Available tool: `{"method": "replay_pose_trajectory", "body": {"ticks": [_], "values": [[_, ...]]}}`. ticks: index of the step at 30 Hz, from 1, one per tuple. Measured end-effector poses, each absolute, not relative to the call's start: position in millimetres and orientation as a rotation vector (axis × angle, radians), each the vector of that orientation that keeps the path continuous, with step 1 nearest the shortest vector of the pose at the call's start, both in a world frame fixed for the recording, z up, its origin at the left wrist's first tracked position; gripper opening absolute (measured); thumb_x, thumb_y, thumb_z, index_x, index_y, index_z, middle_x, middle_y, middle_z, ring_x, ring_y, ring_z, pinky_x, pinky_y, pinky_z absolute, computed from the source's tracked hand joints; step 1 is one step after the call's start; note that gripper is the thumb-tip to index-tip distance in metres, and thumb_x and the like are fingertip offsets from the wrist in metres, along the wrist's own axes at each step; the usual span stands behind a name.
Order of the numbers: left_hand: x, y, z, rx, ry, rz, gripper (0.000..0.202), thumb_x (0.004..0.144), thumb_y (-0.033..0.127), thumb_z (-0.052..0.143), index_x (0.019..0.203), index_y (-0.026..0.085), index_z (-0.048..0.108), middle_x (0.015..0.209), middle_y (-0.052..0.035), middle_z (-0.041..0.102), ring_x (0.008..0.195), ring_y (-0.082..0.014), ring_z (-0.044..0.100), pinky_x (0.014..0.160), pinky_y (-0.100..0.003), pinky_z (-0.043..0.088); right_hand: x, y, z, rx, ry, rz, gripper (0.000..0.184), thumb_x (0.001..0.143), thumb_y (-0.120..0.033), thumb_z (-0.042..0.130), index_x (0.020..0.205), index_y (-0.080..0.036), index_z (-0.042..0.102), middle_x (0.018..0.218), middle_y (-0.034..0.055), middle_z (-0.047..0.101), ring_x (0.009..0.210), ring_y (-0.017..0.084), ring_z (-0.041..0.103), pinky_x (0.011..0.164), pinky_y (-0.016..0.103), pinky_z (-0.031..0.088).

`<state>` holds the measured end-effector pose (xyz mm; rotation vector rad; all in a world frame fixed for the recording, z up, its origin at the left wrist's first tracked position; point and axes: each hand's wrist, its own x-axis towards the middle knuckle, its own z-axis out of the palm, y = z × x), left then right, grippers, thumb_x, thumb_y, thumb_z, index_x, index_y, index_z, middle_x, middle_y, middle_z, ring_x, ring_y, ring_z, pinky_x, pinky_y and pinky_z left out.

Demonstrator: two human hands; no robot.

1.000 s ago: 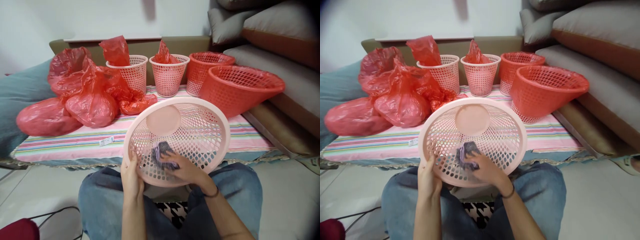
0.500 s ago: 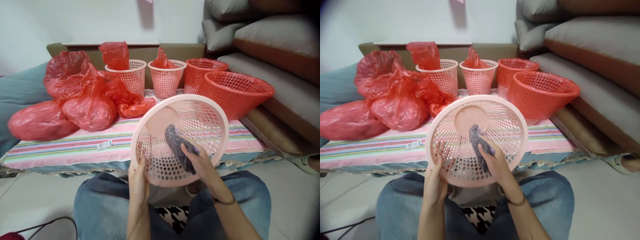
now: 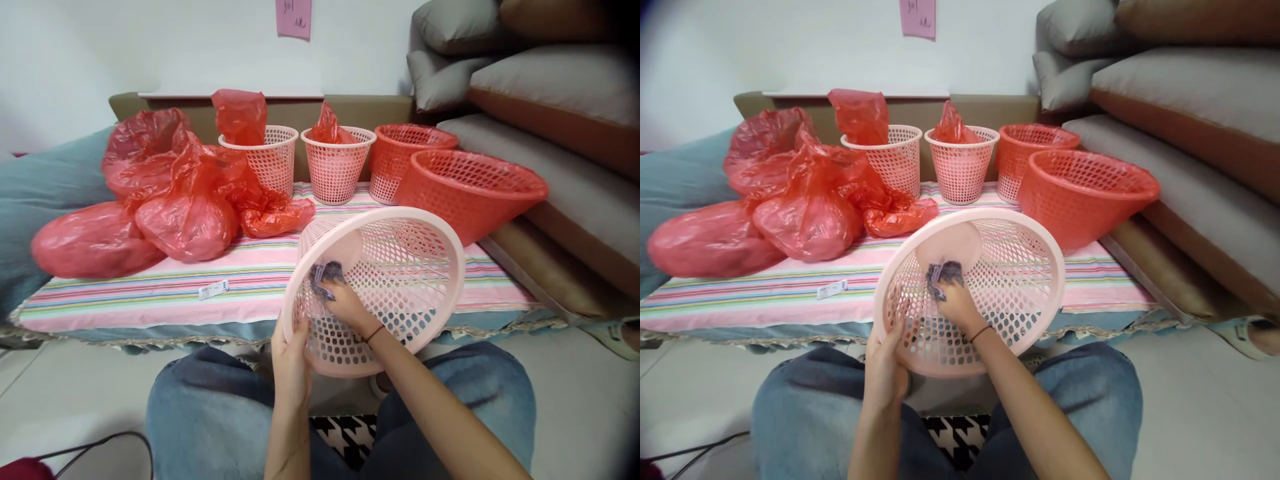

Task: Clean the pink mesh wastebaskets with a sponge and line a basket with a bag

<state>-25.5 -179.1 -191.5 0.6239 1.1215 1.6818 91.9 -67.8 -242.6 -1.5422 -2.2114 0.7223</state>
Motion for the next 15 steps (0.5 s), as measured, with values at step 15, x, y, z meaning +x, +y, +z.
{"method": "replay_pose_trajectory", "body": {"ticks": [15], "values": [[-26.8, -174.9, -180.8, 0.511, 1.046, 1.732, 0.05, 0.079, 0.032, 0.073, 0.128, 0.025, 0.063, 0.135, -0.0078, 0.063, 0.132, -0.0277, 0.051, 0.112, -0.042, 0.039, 161.7, -236.5, -156.7, -1.202, -1.788, 0.853, 0.039, 0.088, -0.033, 0.061, 0.127, -0.03, 0.064, 0.124, 0.0041, 0.069, 0.114, 0.023, 0.065, 0.1, 0.034, 0.053]]}}
